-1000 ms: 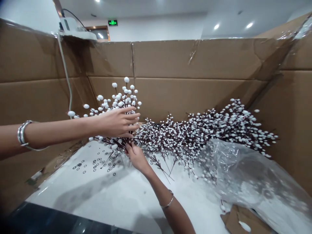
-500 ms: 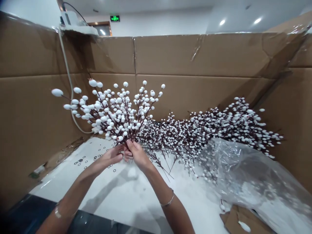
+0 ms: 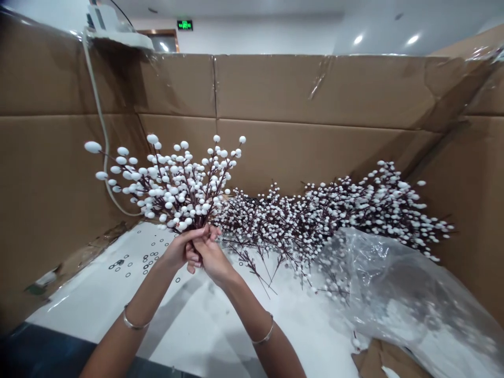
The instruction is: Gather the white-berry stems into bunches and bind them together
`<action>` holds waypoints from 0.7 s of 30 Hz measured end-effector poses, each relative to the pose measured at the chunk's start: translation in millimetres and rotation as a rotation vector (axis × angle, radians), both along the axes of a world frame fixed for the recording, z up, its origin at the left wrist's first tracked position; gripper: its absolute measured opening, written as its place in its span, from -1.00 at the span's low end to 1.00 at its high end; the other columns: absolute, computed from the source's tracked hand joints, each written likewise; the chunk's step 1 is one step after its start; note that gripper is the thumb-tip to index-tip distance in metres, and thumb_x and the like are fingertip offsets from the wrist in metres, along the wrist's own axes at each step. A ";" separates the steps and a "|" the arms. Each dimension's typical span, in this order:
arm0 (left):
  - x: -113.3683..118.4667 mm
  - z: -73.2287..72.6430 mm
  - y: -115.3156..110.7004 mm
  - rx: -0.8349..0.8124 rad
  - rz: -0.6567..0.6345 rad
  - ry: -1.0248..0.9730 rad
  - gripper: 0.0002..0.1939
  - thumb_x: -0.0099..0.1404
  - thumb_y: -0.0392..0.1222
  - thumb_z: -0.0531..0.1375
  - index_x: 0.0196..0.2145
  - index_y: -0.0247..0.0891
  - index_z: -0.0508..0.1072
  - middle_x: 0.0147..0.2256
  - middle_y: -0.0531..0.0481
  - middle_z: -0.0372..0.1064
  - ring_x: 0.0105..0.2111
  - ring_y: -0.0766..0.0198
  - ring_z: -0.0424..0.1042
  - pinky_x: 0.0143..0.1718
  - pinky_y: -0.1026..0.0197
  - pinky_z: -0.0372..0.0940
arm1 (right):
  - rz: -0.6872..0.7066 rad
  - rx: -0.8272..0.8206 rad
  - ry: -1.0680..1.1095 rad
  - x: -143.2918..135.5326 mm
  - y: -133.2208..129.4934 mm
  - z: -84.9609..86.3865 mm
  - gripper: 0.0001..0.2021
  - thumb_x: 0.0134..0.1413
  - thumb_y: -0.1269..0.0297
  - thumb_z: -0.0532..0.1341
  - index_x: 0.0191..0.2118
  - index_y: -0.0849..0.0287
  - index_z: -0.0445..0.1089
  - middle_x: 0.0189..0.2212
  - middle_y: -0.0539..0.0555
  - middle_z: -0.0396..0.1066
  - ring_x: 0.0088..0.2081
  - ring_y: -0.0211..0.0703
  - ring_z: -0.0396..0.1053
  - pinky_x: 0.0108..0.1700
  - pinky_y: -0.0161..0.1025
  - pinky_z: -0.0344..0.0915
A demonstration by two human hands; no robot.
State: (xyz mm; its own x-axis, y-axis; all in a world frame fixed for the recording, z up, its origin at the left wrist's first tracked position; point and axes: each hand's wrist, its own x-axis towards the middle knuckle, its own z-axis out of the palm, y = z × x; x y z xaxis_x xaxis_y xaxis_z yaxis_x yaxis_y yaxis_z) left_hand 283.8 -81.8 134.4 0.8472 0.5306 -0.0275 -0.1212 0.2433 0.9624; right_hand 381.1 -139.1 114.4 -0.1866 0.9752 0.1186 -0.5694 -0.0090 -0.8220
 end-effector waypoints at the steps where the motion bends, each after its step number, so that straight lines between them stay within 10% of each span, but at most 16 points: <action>1: 1.3 1.4 -0.2 -0.004 0.002 0.005 -0.62 0.21 0.13 0.12 -0.27 -0.28 0.36 -0.48 0.08 0.26 -0.79 0.49 0.16 -0.86 0.41 0.10 | -0.002 -0.001 0.005 -0.4 0.1 0.3 -0.53 -0.07 -0.11 0.29 -0.37 0.21 0.17 -0.67 -0.16 0.07 -0.67 -0.47 0.03 -0.61 -0.40 0.16; 21: -0.4 -7.5 18.6 0.051 0.014 0.060 -0.50 0.25 0.27 0.02 -0.34 -0.29 0.34 -0.56 0.11 0.31 -0.85 0.45 0.18 -0.88 0.39 0.06 | 0.053 0.015 -0.149 13.1 12.2 -10.4 -0.56 -0.03 -0.09 0.26 -0.41 0.26 0.28 -0.57 0.00 0.32 -0.51 -0.35 0.29 -0.39 -0.34 0.28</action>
